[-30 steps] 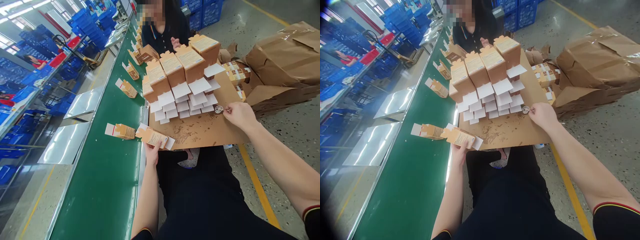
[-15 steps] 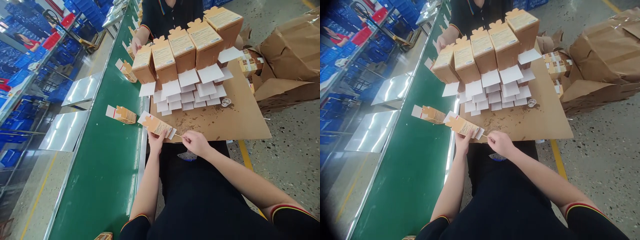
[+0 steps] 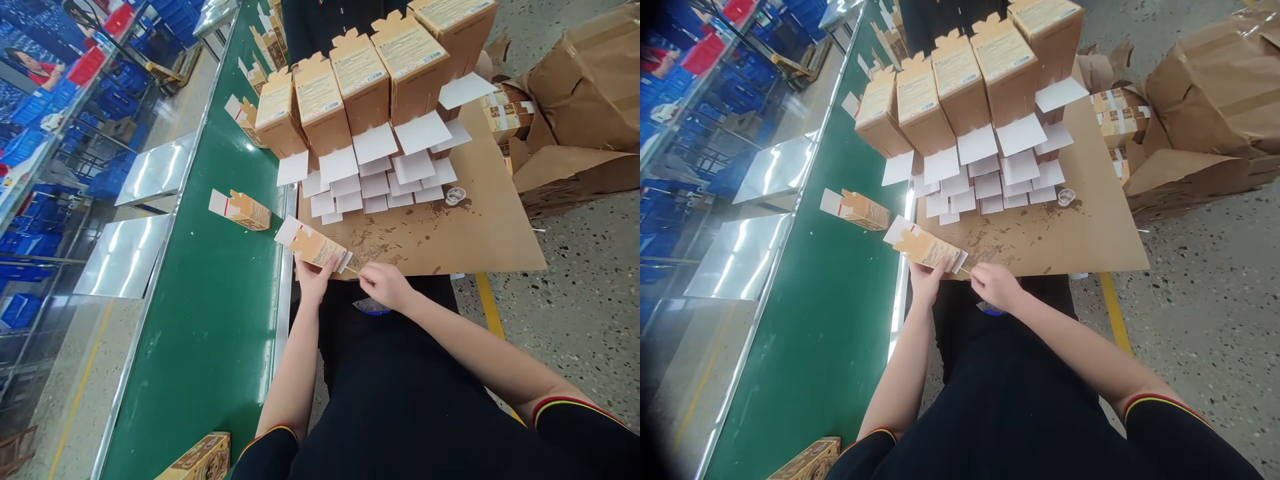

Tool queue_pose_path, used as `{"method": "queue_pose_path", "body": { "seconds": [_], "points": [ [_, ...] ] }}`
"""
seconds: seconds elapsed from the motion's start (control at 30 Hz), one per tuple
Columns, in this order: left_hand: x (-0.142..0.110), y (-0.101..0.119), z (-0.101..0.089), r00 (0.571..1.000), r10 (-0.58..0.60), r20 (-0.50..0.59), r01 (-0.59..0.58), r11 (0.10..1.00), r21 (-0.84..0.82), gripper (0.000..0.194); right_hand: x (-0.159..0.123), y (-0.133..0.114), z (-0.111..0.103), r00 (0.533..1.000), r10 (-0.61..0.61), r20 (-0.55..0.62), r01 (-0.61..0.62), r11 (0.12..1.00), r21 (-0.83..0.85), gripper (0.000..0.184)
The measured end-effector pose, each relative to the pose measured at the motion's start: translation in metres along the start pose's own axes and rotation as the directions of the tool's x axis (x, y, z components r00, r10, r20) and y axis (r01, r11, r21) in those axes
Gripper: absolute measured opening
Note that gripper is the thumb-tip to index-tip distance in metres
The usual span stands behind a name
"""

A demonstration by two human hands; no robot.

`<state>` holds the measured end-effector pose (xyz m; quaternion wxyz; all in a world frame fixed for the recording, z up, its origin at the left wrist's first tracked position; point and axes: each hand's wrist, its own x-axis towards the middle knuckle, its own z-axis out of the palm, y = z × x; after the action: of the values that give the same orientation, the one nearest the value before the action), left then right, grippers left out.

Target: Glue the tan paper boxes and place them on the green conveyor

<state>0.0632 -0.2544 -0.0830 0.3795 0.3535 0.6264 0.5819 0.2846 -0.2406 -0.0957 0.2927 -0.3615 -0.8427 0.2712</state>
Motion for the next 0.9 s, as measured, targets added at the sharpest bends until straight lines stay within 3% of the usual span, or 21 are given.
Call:
{"method": "queue_pose_path", "body": {
  "seconds": [0.13,0.27,0.47,0.53,0.63,0.77,0.83,0.9],
  "points": [
    [-0.012,-0.002,0.005,0.996,0.081,-0.033,-0.076,0.989,0.128,0.1,-0.026,0.003,-0.029,0.98,0.123,-0.155,-0.109,0.989,0.098,0.031],
    [-0.017,-0.002,0.008,0.987,0.155,-0.047,-0.139,0.96,0.244,0.094,-0.048,0.001,-0.051,0.94,0.247,-0.236,-0.215,0.964,0.154,0.032],
    [-0.013,-0.004,0.012,0.984,0.174,-0.027,-0.158,0.943,0.294,0.092,-0.052,-0.016,-0.058,0.934,0.281,-0.22,-0.232,0.947,0.222,0.039],
    [-0.009,-0.001,0.005,0.988,0.149,-0.047,-0.131,0.955,0.267,0.098,-0.051,-0.019,-0.06,0.933,0.276,-0.232,-0.219,0.945,0.242,0.04],
    [0.005,0.011,-0.035,0.957,0.183,-0.226,-0.135,0.968,0.211,0.111,-0.056,-0.017,-0.071,0.901,0.305,-0.308,-0.238,0.942,0.236,0.036],
    [0.03,0.029,-0.121,0.854,0.309,-0.419,-0.22,0.943,0.248,0.121,-0.07,0.01,-0.099,0.824,0.368,-0.431,-0.307,0.929,0.207,0.027],
    [0.039,0.03,-0.155,0.835,0.284,-0.471,-0.158,0.944,0.29,0.113,-0.073,0.032,-0.114,0.76,0.4,-0.513,-0.352,0.916,0.192,0.027],
    [0.042,0.025,-0.174,0.84,0.198,-0.505,-0.044,0.953,0.3,0.107,-0.072,0.054,-0.129,0.691,0.426,-0.584,-0.401,0.898,0.18,0.029]
  ]
}}
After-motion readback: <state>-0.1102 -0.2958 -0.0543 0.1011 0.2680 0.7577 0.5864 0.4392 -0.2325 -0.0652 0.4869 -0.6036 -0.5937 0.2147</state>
